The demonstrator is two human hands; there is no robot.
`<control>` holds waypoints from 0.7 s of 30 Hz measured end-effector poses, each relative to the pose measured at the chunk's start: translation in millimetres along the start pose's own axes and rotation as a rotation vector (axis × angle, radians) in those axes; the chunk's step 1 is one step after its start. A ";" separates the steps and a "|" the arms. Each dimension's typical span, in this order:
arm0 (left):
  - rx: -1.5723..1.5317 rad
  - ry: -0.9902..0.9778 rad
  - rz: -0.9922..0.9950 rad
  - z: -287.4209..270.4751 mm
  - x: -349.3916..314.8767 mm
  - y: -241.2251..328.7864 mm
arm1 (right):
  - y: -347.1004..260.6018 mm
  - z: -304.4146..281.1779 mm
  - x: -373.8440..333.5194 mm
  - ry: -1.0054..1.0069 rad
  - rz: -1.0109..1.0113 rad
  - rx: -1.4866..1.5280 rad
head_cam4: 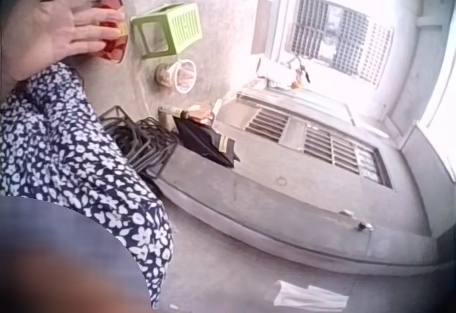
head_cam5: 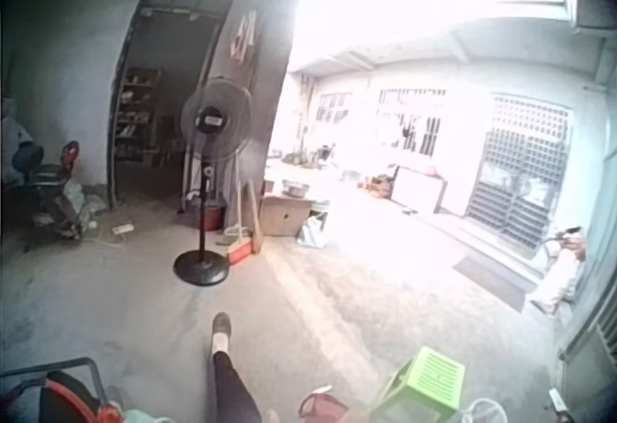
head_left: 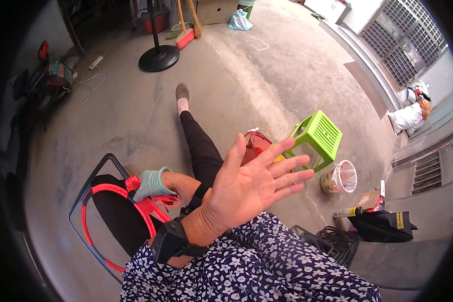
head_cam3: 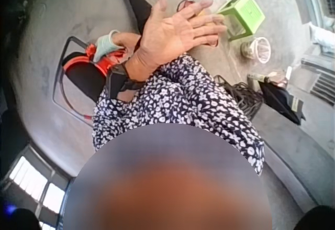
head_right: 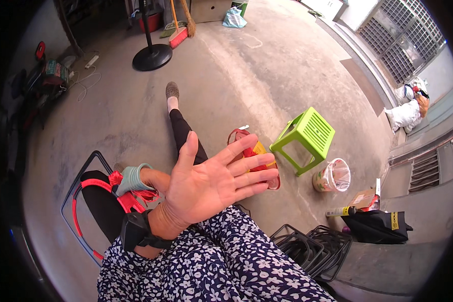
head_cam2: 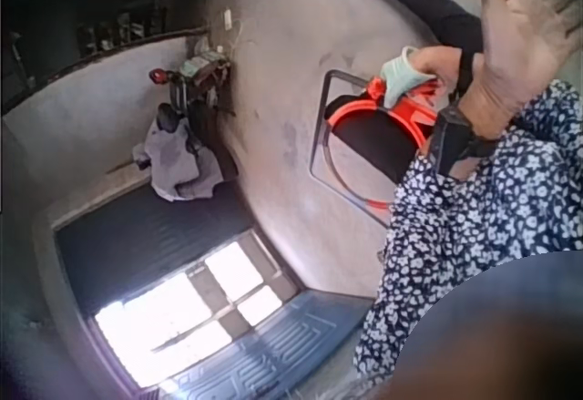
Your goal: The person is weaving a red plastic cord around a black and red chair frame.
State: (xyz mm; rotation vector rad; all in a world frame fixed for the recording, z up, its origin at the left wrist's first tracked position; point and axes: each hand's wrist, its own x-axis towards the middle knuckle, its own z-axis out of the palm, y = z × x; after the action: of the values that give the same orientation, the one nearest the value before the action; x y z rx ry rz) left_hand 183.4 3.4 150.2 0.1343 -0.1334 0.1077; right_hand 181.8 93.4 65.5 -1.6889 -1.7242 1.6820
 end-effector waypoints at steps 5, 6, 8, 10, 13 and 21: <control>-0.004 -0.009 0.041 -1.2 -20.5 11.3 | -11.4 18.6 13.0 -0.086 -0.003 -0.065; -0.002 0.008 0.076 -4.3 -29.7 15.8 | -16.0 28.7 17.7 -0.121 -0.014 -0.085; 0.504 0.193 0.079 -7.0 -55.4 24.0 | 19.6 51.7 52.5 -0.218 -0.067 -0.118; 0.725 0.450 0.287 -9.8 -87.8 35.8 | 77.0 53.0 80.6 -0.234 -0.156 0.095; 0.966 0.975 0.681 -34.3 -163.8 48.4 | 91.0 58.5 83.5 -0.298 -0.254 0.418; 0.820 1.368 0.916 -96.6 -230.8 20.1 | 32.0 50.3 27.2 -0.095 -0.206 0.453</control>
State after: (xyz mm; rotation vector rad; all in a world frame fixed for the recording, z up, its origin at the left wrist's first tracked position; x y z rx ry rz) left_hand -34.2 14.2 25.6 0.7773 1.2539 1.1361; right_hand 152.0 77.3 9.4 -1.2074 -1.3573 1.8954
